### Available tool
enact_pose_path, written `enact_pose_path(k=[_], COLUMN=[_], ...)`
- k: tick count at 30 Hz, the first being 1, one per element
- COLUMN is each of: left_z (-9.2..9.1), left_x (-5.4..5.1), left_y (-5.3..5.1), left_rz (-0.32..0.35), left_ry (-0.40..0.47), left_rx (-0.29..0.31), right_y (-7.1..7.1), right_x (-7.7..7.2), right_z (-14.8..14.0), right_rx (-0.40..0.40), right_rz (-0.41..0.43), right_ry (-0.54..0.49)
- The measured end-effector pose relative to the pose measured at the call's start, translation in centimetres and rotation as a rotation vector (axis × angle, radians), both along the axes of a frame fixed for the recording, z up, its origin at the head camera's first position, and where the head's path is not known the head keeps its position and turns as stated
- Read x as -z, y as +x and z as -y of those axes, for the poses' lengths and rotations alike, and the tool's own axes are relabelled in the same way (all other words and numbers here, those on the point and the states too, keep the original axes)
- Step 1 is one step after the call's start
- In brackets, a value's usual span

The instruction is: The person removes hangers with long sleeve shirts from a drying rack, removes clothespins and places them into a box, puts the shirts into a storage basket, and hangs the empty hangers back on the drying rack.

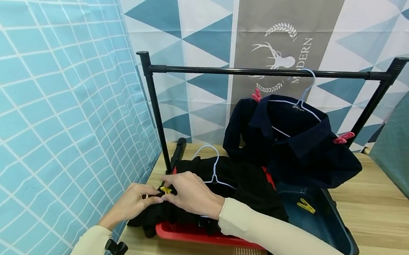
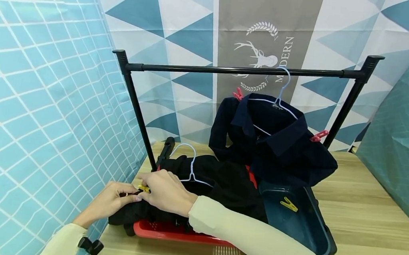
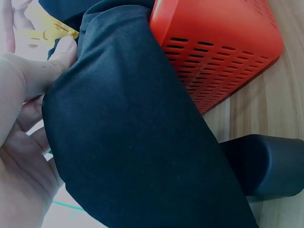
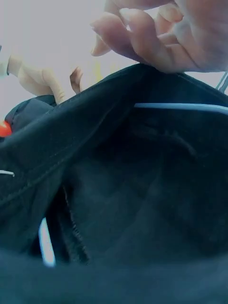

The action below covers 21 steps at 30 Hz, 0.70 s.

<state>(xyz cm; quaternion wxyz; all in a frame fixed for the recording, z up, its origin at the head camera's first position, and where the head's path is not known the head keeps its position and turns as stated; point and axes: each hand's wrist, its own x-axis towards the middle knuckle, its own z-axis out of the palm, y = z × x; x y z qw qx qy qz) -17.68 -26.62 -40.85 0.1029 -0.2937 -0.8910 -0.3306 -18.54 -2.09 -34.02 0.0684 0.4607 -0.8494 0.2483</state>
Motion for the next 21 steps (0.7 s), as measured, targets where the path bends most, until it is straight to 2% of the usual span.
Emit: enact_pose_path(k=[6,10,14,21], left_z=[-0.1,0.0,0.0,-0.1], left_x=[0.0,0.0,0.1,0.0], left_y=[0.0,0.0,0.1,0.1], left_rz=[-0.01,-0.011,-0.018,-0.024], left_ry=[0.001,-0.002,-0.01,-0.009], left_rx=[0.006,0.002,-0.008,-0.018], right_y=[0.2,0.3,0.4,0.3], right_x=[0.5,0.9,1.2,1.4], right_z=[0.4,0.7,0.7,0.7], right_rx=[0.009,0.033,0.042,0.017], right_rz=[-0.272,-0.395,-0.46,-0.495], right_ry=[0.108,0.137,0.134,0.102])
